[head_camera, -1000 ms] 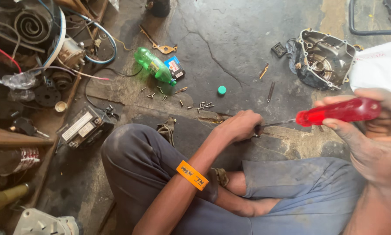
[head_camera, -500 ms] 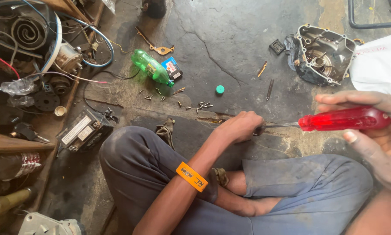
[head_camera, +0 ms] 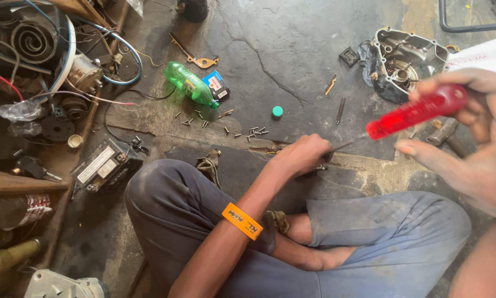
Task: The person sits on the floor of a repair workshop and uses a red-handled screwdriver to unscrew and tighten screws on a small engine component, holding the part steady with the other hand and picking loose screws from the floor.
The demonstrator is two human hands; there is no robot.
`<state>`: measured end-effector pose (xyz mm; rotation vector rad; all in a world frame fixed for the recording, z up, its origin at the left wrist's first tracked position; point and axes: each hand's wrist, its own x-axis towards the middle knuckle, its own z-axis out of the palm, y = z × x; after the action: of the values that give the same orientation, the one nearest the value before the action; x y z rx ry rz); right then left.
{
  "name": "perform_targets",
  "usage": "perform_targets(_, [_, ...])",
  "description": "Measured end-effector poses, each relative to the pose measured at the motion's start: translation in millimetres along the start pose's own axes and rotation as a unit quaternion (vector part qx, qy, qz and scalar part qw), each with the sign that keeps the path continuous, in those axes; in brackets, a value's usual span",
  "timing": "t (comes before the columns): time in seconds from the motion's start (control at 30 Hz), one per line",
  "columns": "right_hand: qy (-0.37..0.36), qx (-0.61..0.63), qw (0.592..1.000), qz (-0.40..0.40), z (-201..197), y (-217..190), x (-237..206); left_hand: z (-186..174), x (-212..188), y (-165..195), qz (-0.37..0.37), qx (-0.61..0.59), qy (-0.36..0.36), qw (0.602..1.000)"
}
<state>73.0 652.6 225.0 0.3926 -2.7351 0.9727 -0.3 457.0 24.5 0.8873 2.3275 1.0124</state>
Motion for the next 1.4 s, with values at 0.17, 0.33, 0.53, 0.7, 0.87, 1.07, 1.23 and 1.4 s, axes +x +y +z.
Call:
perform_targets(0.17, [-0.063, 0.177, 0.980, 0.068, -14, 1, 3, 4, 1, -3, 0.014, 0.017, -0.003, 1.000])
perform_targets(0.33, [-0.011, 0.098, 0.994, 0.045, -8, 10, -2, 7, 1, -5, 0.008, 0.004, -0.012, 1.000])
perform_targets(0.53, [0.108, -0.043, 0.992, 0.051, 4, -9, 1, 6, 1, -4, 0.000, -0.001, -0.008, 1.000])
perform_targets(0.7, [-0.015, 0.266, 0.961, 0.070, -10, -17, 9, 2, -2, -1, -0.007, -0.010, -0.016, 1.000])
perform_targets(0.87, [0.023, 0.104, 0.994, -0.017, -3, -1, -1, -6, -5, 2, -0.011, -0.006, -0.028, 1.000])
perform_targets(1.07, [0.135, 0.020, 0.989, 0.060, 10, -3, -6, -7, -6, 6, -0.008, -0.002, -0.009, 1.000])
perform_targets(1.23, [-0.014, -0.030, 0.999, -0.021, -24, -18, 4, -7, -5, 5, -0.012, 0.018, -0.009, 1.000])
perform_targets(1.4, [-0.154, -0.099, 0.976, -0.119, -43, -18, 24, -1, -2, -2, -0.002, 0.008, -0.004, 1.000])
